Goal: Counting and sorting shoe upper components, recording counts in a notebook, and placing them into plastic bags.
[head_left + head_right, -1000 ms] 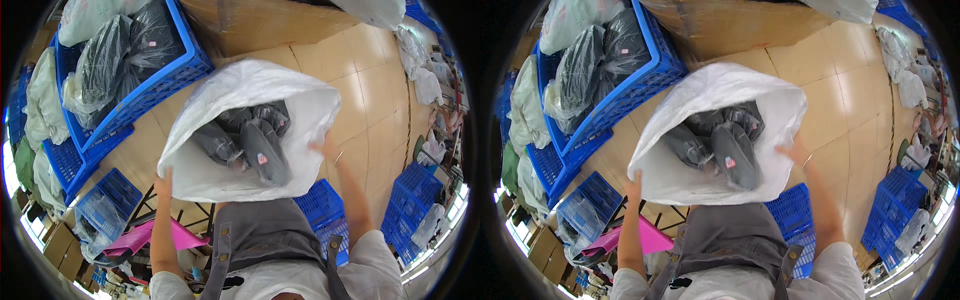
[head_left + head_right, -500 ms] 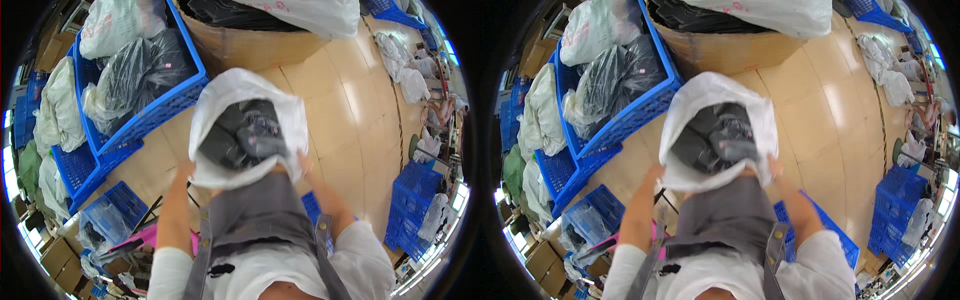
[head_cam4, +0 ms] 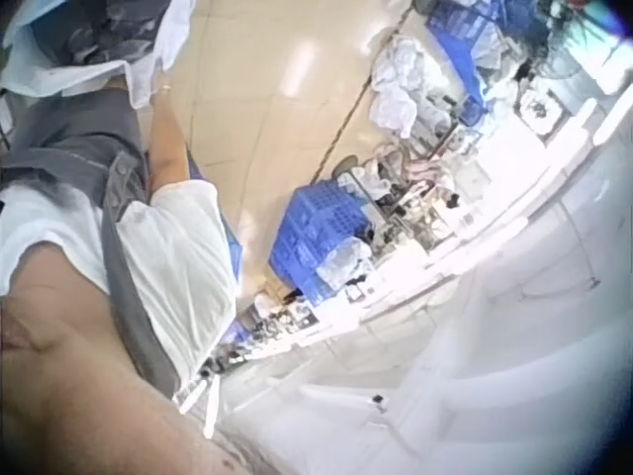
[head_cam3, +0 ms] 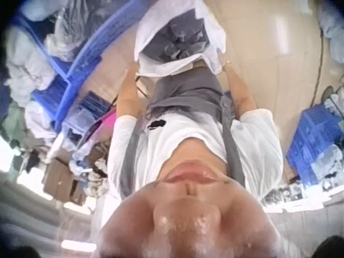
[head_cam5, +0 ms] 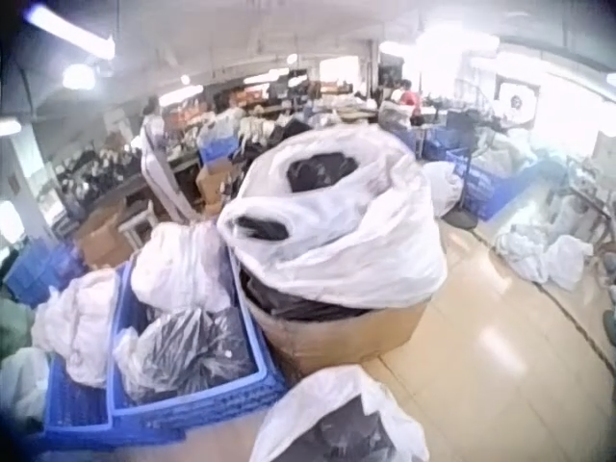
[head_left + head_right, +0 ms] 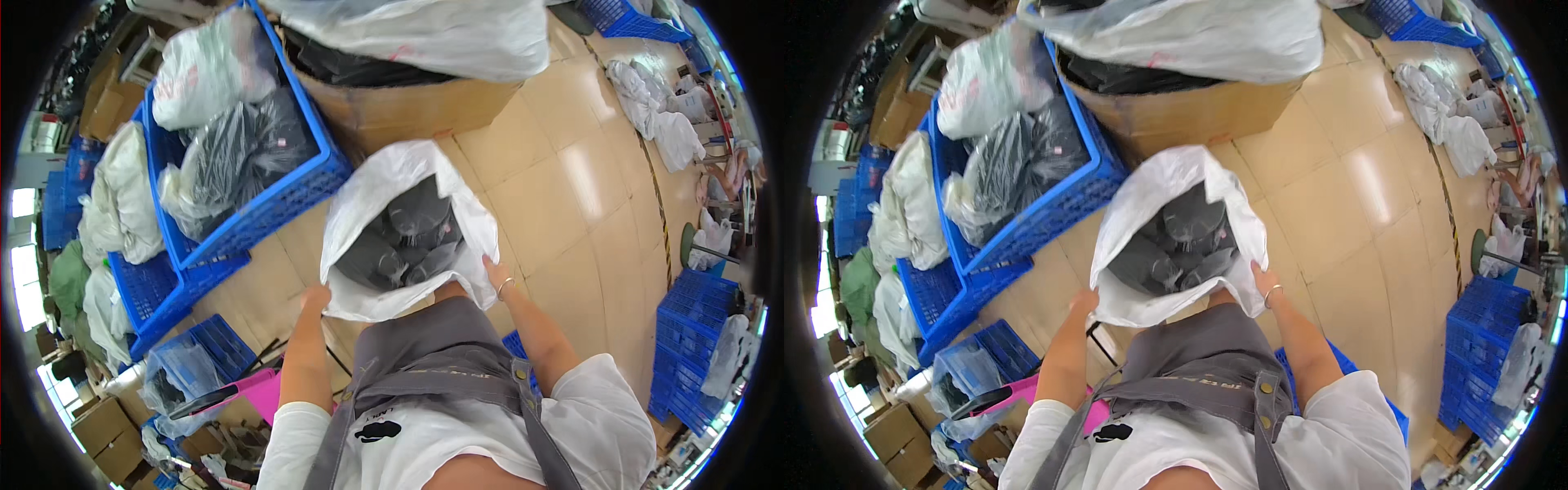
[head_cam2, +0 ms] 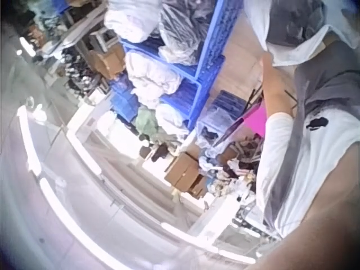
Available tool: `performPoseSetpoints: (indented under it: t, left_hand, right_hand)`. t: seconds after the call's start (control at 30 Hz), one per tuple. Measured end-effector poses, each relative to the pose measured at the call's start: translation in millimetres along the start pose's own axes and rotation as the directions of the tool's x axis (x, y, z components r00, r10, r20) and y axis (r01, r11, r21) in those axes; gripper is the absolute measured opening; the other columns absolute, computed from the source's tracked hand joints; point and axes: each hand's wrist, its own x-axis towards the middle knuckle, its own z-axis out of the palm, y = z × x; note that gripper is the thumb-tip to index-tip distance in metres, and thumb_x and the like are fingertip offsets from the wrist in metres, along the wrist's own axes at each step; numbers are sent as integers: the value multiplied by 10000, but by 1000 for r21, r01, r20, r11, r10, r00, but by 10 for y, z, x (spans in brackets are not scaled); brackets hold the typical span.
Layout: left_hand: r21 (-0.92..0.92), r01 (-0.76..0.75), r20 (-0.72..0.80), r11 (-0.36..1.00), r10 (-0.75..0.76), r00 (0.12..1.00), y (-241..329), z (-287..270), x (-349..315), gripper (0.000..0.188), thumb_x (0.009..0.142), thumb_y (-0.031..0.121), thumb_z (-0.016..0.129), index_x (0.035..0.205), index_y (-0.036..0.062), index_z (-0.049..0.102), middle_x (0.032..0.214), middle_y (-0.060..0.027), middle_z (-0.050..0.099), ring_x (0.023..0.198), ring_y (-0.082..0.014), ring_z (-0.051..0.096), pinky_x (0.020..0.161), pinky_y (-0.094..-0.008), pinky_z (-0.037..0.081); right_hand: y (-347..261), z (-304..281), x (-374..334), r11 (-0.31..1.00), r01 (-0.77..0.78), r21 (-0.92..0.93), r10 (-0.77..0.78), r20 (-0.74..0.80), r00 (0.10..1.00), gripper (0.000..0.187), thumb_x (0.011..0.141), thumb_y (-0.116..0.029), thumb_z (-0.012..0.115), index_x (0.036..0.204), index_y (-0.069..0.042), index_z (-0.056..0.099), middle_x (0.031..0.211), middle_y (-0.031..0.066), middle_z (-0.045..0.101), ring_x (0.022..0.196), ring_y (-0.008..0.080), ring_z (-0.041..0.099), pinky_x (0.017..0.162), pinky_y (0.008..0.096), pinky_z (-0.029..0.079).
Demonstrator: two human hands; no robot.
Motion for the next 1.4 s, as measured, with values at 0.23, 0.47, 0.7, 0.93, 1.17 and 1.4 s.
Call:
performPoseSetpoints:
  t: [0.23,0.47,0.7,0.93,1.17,1.4]
  left_hand:
    - [328,-79,-92,941,115,989,453,165,-1380,459,895,412,354,1053,61,604,1071,-132,603,1040,-316,550,844,-426,447]
    - [240,-78,-242,968,137,961,728,187,-2244,358,853,325,415,970,59,625,991,-183,615,930,-335,593,776,-443,472]
    - [237,-170,-318,957,241,917,1666,-298,-1530,267,805,182,457,939,72,661,996,-131,633,920,-282,616,730,-398,497]
    - [342,-205,-239,917,296,925,1698,-913,-1042,287,815,184,448,994,88,652,1078,-115,609,990,-255,592,776,-371,479]
    - [343,-362,-180,867,439,880,1277,-1373,-450,299,815,174,452,1033,92,640,1100,-103,601,994,-245,593,767,-371,483]
    - [155,-342,-136,927,363,922,509,-1667,161,294,811,202,463,1009,85,646,1088,-97,609,983,-241,598,749,-368,488]
  right_hand:
    - [283,-1131,-947,982,113,-152,-103,70,992,624,794,-518,517,850,98,595,771,247,613,755,309,604,680,396,452]
    - [68,-1672,-1222,925,179,-334,-97,247,964,562,833,-465,481,885,84,592,841,284,603,767,368,603,696,430,452]
    - [-86,-1714,-1351,969,-60,-239,15,-187,982,651,820,-494,490,1067,106,537,1020,291,572,1014,400,527,861,424,392]
    - [-34,-1311,-1605,993,68,101,-45,-216,975,635,837,-444,493,1090,138,507,1093,259,554,1011,349,529,853,399,401]
    - [-1342,-782,-1415,993,103,-65,-117,-279,953,601,853,-409,485,1086,144,507,1107,266,543,1023,344,524,873,392,394]
    - [-1862,-270,-1654,984,-49,-173,-12,-337,942,574,865,-388,472,1080,143,512,1100,282,538,1029,340,522,885,393,387]
